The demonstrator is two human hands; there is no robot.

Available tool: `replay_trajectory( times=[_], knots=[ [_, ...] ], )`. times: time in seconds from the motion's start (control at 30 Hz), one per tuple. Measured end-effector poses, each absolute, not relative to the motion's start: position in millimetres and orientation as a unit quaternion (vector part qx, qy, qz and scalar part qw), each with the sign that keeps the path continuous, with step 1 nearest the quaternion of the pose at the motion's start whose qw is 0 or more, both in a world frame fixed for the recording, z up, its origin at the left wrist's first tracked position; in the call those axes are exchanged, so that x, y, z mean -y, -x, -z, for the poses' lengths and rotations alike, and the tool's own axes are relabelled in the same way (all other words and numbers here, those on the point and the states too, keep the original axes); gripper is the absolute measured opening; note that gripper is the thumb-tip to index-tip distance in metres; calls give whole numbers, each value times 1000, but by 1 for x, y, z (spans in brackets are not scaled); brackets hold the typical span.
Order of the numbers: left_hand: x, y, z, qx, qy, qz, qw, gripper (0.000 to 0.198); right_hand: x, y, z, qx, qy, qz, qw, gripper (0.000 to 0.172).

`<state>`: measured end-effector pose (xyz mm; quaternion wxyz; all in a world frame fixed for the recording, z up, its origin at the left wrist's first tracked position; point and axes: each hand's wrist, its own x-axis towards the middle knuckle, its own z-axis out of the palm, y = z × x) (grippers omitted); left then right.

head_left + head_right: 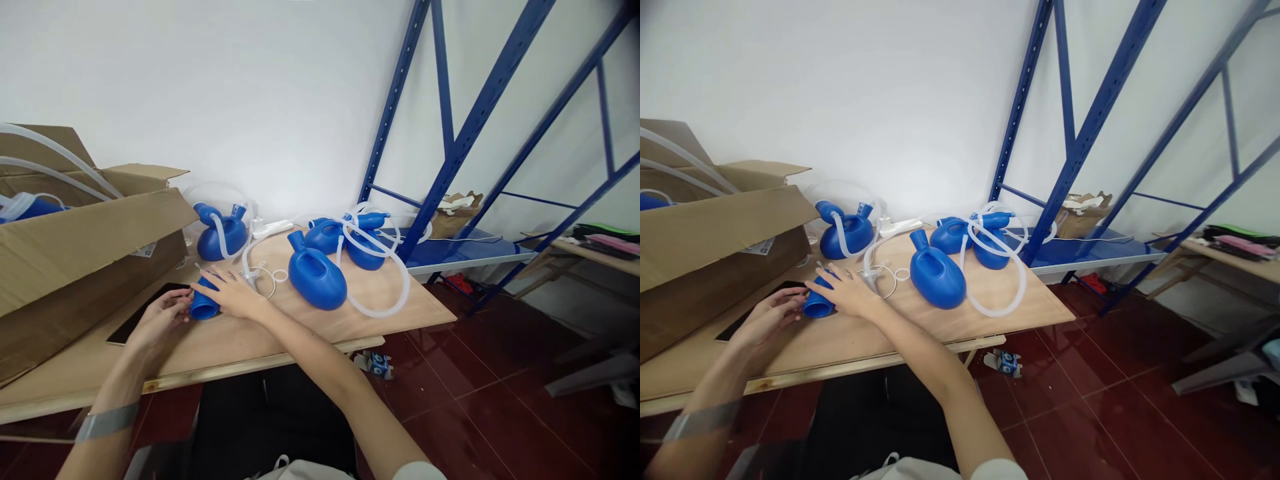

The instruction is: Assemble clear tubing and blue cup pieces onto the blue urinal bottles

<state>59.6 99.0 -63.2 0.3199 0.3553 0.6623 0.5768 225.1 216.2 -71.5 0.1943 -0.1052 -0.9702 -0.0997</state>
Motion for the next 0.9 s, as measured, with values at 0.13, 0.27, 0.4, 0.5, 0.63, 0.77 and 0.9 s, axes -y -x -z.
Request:
replay_trajectory(
  times=[0.13,0.27,0.4,0.5,0.63,0.77,0.9],
  knots=[
    [-84,-55,62,-624,-275,-614,397,54,-223,-216,66,977,67,30,198,54],
    [-65,-55,34,-570,-275,-683,364,48,-224,-235,53,908,102,-181,363,67],
    [-54,-81,-3,-455,-377,-726,353,35,-233,-261,42,738,135,-479,455,58],
    [-69,-111,-25,-392,-464,-691,391,34,-244,-278,43,635,86,-648,411,55],
    [-118,-144,-42,-359,-554,-631,407,31,-253,-295,55,577,86,-721,374,59],
    [-157,-160,-44,-414,-614,-533,409,34,-260,-306,67,588,113,-700,389,58],
    [-166,-165,-42,-465,-617,-502,389,45,-263,-314,67,593,115,-715,353,61]
  ],
)
